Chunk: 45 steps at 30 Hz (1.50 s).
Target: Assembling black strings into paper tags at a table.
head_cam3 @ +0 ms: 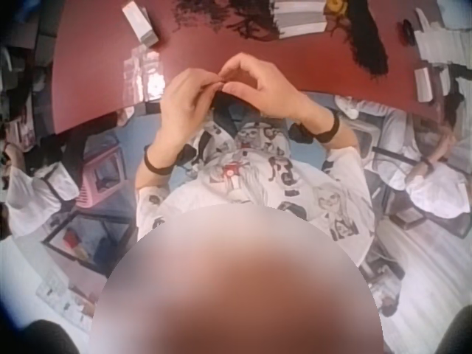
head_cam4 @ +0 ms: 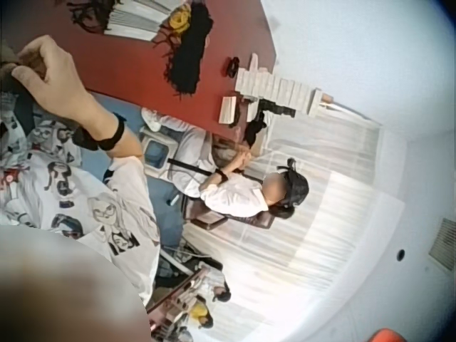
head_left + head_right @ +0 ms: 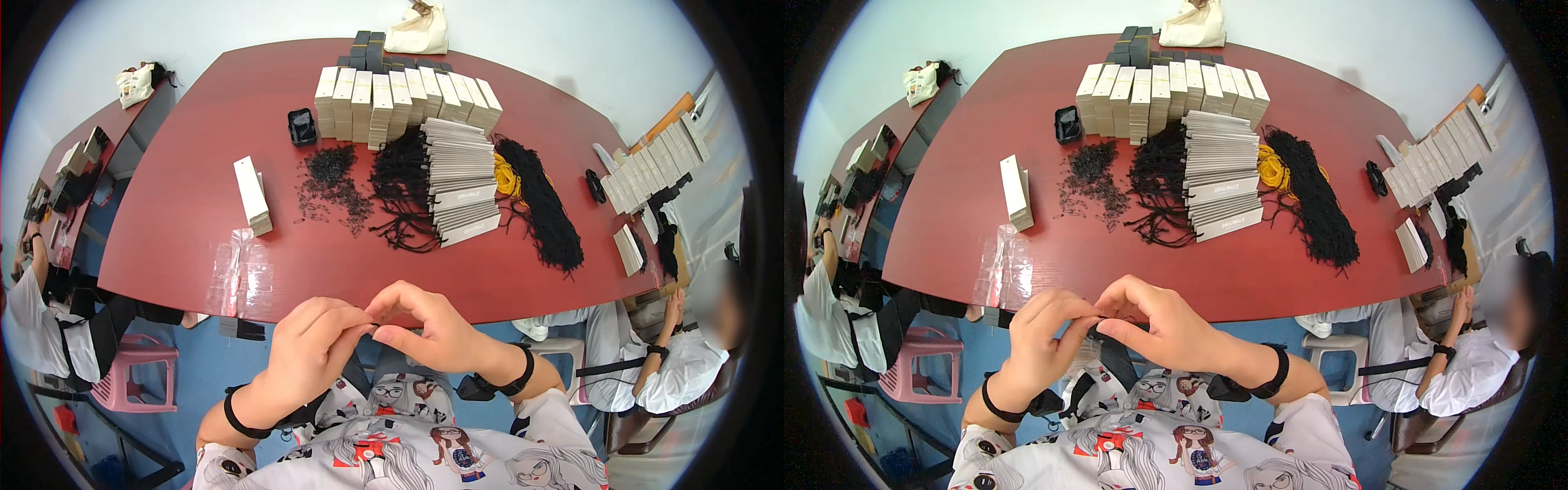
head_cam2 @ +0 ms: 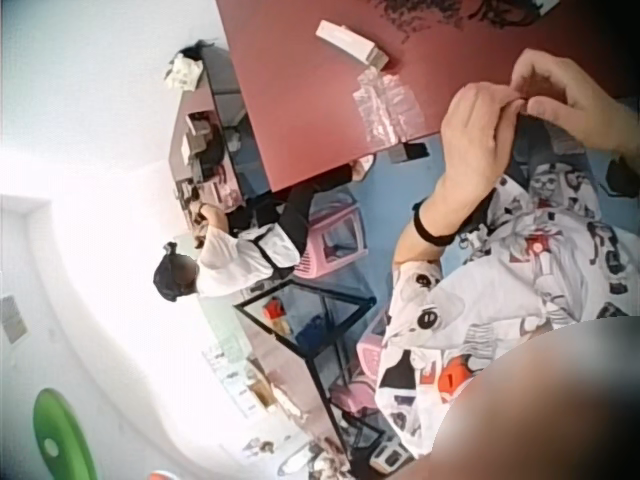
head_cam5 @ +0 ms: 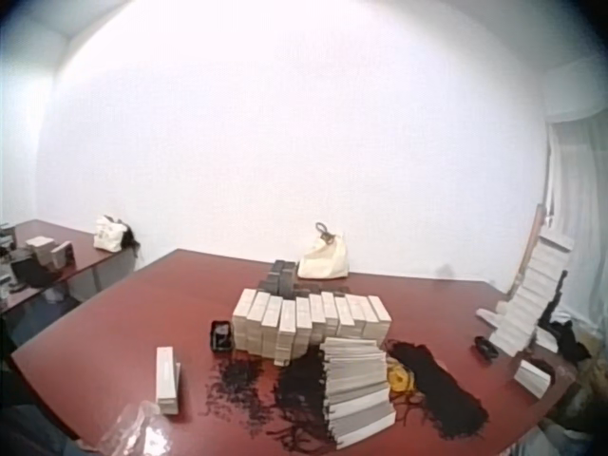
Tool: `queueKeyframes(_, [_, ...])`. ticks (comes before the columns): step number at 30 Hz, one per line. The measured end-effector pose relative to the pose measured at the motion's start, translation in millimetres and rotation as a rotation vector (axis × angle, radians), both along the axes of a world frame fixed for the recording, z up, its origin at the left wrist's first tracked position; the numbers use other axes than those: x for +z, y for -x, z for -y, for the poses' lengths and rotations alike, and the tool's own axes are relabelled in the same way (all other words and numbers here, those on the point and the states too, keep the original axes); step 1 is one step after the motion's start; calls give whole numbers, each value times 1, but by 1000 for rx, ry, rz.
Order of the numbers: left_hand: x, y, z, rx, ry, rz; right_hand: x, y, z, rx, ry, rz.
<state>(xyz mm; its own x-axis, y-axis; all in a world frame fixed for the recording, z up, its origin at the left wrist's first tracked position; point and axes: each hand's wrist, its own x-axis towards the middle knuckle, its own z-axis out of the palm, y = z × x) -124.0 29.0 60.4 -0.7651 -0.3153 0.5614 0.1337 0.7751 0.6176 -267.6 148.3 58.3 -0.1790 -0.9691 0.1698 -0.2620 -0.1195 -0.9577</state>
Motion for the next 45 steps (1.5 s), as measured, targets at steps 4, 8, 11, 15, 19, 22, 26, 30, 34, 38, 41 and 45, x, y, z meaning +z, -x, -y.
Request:
queueKeyframes(4, [-2,-3,-1,76,98,-52,-2,-1,3,18,-84,260])
queueKeyframes(8, [-5,-8,4,80,53,-46,-4,0,8,75,-114,334])
queueKeyframes(11, [-4,-10,5,12,-158,28,-7,-3,11,23,-34,490])
queueKeyframes(15, [-5,-9,1,5,-706,-33,-5,-5,19,-90,98,447])
queueKeyframes(19, [-7,-9,2,-13,-612,9,-1,-10,23,-140,162,299])
queueKeyframes(22, [-16,-10,10,3,-414,65,-5,-7,23,-206,135,210])
queueKeyframes(26, [-12,-10,5,45,-584,100,-8,-7,20,-161,84,215])
queueKeyframes(30, [-11,-5,-2,177,-492,33,-6,-10,17,-140,42,265])
queueKeyframes(34, [-14,-5,-2,167,-363,12,1,-14,18,-170,29,210])
queueKeyframes(38, [-11,-5,-5,197,-310,17,3,-15,18,-206,48,86])
queueKeyframes(41, [-10,-6,-8,220,-266,-11,2,-18,18,-247,53,33])
queueKeyframes(45, [-9,-8,-10,255,-191,-35,0,-23,19,-292,82,-34])
